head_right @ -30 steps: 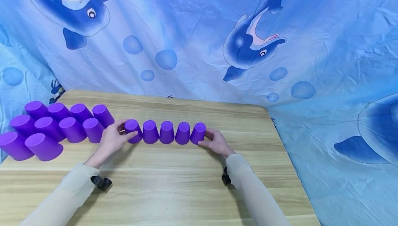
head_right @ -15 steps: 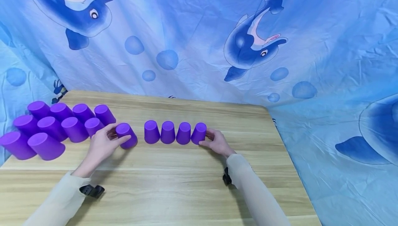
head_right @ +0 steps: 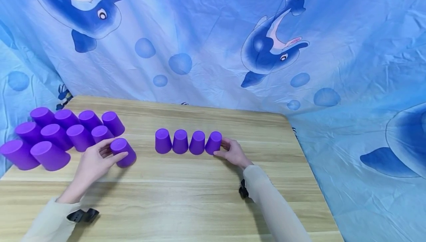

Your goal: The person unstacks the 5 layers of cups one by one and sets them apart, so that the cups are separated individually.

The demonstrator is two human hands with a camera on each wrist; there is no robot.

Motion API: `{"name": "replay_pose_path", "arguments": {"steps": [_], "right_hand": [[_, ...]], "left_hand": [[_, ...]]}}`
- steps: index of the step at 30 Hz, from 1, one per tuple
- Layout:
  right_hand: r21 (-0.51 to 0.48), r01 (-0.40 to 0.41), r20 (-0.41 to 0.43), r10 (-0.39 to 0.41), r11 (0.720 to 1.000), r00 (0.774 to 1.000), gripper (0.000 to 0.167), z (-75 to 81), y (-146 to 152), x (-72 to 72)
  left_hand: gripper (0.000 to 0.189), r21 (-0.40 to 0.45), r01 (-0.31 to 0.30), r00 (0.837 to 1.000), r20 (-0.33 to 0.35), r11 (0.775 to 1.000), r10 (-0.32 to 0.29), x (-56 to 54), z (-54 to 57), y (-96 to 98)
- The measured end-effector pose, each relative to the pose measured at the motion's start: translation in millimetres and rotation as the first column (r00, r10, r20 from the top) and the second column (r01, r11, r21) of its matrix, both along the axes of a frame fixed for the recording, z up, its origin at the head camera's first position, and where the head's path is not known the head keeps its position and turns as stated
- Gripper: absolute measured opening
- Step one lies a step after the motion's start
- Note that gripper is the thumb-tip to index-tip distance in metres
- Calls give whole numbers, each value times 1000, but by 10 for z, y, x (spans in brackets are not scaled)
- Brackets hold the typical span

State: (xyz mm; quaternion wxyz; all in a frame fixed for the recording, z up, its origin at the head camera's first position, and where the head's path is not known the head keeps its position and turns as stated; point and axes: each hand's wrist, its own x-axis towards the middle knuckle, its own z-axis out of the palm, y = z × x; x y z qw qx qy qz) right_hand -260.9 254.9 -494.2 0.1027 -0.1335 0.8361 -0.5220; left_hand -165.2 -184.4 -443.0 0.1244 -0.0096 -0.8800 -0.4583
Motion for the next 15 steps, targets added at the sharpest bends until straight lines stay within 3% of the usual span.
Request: {"name": "replay_pose_path", "arguments": {"steps": [9,15], "right_hand": [[-19,-50,20,50,999,999,48,297,-78,132],[-23,-51,9,51,998,999,47,328,-89,165]], "left_hand": [[59,-40,-45,999,13,998,46,161,-12,-142],[61,-41,-79,997,0,996,79,182,-49,-271]]}}
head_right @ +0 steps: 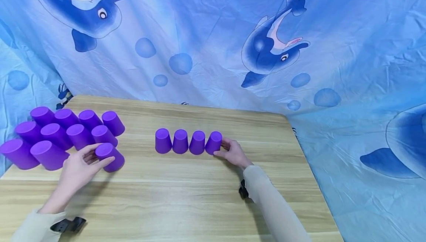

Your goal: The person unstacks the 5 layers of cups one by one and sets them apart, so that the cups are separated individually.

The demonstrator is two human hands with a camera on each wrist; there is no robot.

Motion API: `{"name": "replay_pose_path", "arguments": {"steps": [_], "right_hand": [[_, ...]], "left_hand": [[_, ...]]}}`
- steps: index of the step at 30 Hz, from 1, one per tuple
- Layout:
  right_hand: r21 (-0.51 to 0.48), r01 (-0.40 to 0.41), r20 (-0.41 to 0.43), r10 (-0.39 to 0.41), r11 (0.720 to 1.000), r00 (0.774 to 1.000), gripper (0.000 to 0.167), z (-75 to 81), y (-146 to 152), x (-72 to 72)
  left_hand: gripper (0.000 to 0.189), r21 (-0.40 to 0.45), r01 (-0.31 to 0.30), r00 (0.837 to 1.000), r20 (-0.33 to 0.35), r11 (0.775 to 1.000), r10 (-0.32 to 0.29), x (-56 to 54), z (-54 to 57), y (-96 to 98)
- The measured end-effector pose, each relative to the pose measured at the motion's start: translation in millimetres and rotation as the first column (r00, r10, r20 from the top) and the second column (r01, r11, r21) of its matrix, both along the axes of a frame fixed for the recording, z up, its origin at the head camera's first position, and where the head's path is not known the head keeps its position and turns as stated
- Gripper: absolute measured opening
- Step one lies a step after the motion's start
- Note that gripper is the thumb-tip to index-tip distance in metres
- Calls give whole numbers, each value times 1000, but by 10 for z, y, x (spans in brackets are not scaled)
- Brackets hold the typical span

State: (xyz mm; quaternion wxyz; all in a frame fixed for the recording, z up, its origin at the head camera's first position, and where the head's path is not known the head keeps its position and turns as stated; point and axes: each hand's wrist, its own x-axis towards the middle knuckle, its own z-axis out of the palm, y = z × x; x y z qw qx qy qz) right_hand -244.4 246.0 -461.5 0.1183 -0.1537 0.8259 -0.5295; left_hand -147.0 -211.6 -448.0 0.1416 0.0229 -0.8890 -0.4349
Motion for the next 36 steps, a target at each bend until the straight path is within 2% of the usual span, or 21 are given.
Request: {"name": "replay_pose_path", "arguments": {"steps": [3,9,12,17,22,25,30,36], "right_hand": [[4,2,7,-2,1000,1000,47,-38,11,-31],[-10,20,-9,-20,1000,1000,51,-288,78,-149],[-11,26,-30,-27,1000,999,52,-320,80,-156],[-4,35,-40,-35,999,999,51,-310,77,-140],[1,36,-38,-36,999,999,51,-294,76,-130],[-6,31,-35,-31,1000,999,52,-301,79,-138],[-23,9,-15,-10,1000,1000,53,-300,88,-150],[-26,-16,1,16,1000,1000,50,-114,38,-66]], "left_hand": [[64,-13,-35,999,11,999,36,21,0,-78],[67,-32,-89,994,53,996,90,72,30,-163],[66,-49,-123,990,58,991,125,87,37,-201],[67,-39,-157,986,59,987,159,108,34,-300],[74,-20,-170,980,98,985,172,131,16,-404],[73,-53,-186,976,104,981,191,143,8,-453],[65,-107,-208,974,72,972,217,158,2,-509],[64,-117,-231,969,62,966,240,163,3,-581]]}}
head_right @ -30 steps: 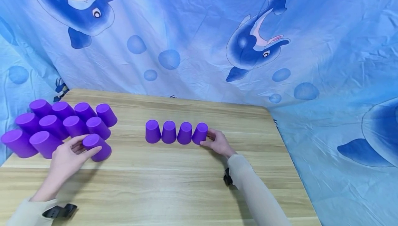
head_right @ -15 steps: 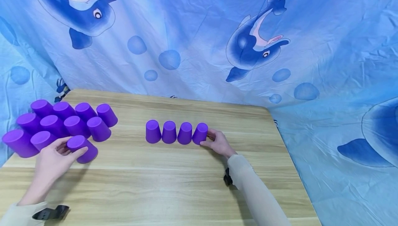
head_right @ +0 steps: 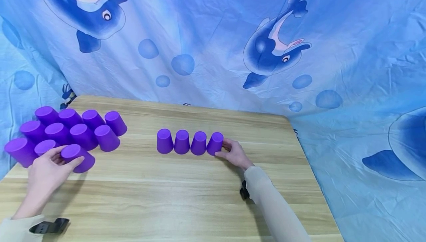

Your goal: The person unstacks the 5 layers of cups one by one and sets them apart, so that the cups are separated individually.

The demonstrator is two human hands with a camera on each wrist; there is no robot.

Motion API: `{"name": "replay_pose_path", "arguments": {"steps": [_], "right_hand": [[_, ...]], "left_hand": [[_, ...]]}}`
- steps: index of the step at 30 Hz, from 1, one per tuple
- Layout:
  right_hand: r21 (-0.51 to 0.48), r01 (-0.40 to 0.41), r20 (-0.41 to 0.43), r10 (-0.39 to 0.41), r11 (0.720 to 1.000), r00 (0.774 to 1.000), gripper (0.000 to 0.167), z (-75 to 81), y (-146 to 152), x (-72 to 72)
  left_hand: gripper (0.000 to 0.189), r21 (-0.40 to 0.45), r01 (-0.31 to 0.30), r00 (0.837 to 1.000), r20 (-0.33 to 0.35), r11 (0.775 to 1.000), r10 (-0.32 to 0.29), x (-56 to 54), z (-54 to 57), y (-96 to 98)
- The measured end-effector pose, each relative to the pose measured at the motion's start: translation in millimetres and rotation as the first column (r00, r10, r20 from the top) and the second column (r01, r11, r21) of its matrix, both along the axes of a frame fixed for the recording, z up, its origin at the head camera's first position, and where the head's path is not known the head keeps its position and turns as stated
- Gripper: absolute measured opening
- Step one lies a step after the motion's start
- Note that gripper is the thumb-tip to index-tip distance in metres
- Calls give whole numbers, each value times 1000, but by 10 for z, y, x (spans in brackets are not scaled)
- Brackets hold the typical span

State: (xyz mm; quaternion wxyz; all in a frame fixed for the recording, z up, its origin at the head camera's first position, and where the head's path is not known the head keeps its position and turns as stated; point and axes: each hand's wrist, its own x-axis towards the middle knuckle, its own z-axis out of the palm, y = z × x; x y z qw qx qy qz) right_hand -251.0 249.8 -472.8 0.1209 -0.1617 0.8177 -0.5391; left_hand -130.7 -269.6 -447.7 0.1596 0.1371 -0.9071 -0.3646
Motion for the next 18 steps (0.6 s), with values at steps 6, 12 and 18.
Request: {"name": "replay_pose_path", "arguments": {"steps": [6,12,18], "right_hand": [[-7,5,-9,-5,1000,1000,50,76,-21,56],[-12,4,-2,-4,1000,1000,49,84,-17,51],[-6,2,3,-2,1000,1000,49,87,-13,48]], "left_hand": [[71,-9,-9,1000,-6,1000,9,-36,23,-33],[70,-9,-33,999,-10,999,33,-60,36,-47],[73,-6,-40,999,-9,999,40,-54,60,-47]]}}
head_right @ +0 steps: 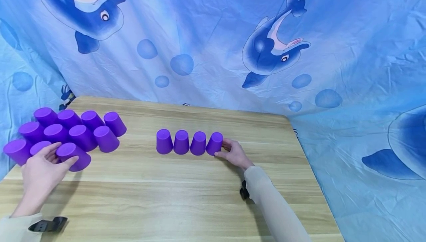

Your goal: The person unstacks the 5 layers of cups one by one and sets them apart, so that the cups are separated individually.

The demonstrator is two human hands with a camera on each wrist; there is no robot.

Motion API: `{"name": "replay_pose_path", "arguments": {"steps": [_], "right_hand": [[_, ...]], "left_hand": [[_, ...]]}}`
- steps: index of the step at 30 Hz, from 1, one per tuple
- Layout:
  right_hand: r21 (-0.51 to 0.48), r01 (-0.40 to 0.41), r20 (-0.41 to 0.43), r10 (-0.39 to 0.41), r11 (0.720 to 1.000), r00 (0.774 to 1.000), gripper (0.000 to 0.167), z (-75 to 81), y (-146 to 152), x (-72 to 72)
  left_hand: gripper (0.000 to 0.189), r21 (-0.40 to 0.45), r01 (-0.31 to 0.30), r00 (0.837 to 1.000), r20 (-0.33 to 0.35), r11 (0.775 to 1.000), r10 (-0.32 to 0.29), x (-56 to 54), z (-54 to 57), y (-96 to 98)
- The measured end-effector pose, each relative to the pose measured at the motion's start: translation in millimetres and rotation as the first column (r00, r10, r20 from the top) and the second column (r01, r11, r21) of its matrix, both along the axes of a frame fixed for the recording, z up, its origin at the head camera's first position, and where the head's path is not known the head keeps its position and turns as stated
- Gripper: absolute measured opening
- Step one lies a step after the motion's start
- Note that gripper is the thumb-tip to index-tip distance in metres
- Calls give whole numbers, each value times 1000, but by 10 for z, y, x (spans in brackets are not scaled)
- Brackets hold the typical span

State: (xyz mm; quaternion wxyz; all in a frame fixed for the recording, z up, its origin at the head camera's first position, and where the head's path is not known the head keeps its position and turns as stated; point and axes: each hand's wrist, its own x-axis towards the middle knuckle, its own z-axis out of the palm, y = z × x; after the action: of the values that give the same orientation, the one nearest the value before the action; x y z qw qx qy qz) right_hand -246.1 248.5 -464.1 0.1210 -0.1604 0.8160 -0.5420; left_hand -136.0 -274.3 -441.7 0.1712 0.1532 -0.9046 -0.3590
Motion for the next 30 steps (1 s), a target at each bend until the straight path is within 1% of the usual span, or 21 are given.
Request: {"name": "replay_pose_path", "arguments": {"steps": [3,7,9,11,14,16,19,22,23,24,26,28,30], "right_hand": [[-2,0,-3,0,1000,1000,50,3,-2,1],[-3,6,4,-6,1000,1000,50,13,-4,10],[-4,7,7,-7,1000,1000,50,15,-4,14],[-2,7,5,-7,1000,1000,49,13,-3,14],[0,6,0,-6,1000,1000,50,13,-5,13],[5,5,-3,-5,1000,1000,50,16,-6,15],[1,2,1,-2,1000,1000,50,27,-11,21],[-5,-6,7,6,1000,1000,49,34,-18,22],[-6,-7,9,7,1000,1000,49,35,-20,22],[-7,-7,11,7,1000,1000,49,36,-21,22],[-9,-5,10,5,1000,1000,49,34,-20,23],[-10,-2,7,2,1000,1000,49,29,-17,22],[-7,-1,5,1,1000,1000,49,28,-13,20]], "left_hand": [[73,2,0,1000,-30,1000,0,-5,42,10],[73,13,11,997,-79,1000,-10,-36,145,35],[73,33,1,994,-109,999,2,-58,197,57],[72,50,-20,988,-151,999,27,-77,259,82],[70,80,-48,979,-192,996,63,-113,353,135],[69,77,-50,975,-213,996,65,-136,409,196],[68,31,-20,972,-235,999,27,-182,441,328],[68,-2,43,970,-240,999,-42,-231,428,483],[69,-3,67,971,-232,998,-66,-248,420,536],[69,2,91,970,-227,996,-88,-266,411,588],[70,40,147,970,-204,988,-136,-302,390,693],[70,70,193,966,-188,979,-177,-337,364,790],[70,93,243,958,-179,966,-224,-375,328,882]]}}
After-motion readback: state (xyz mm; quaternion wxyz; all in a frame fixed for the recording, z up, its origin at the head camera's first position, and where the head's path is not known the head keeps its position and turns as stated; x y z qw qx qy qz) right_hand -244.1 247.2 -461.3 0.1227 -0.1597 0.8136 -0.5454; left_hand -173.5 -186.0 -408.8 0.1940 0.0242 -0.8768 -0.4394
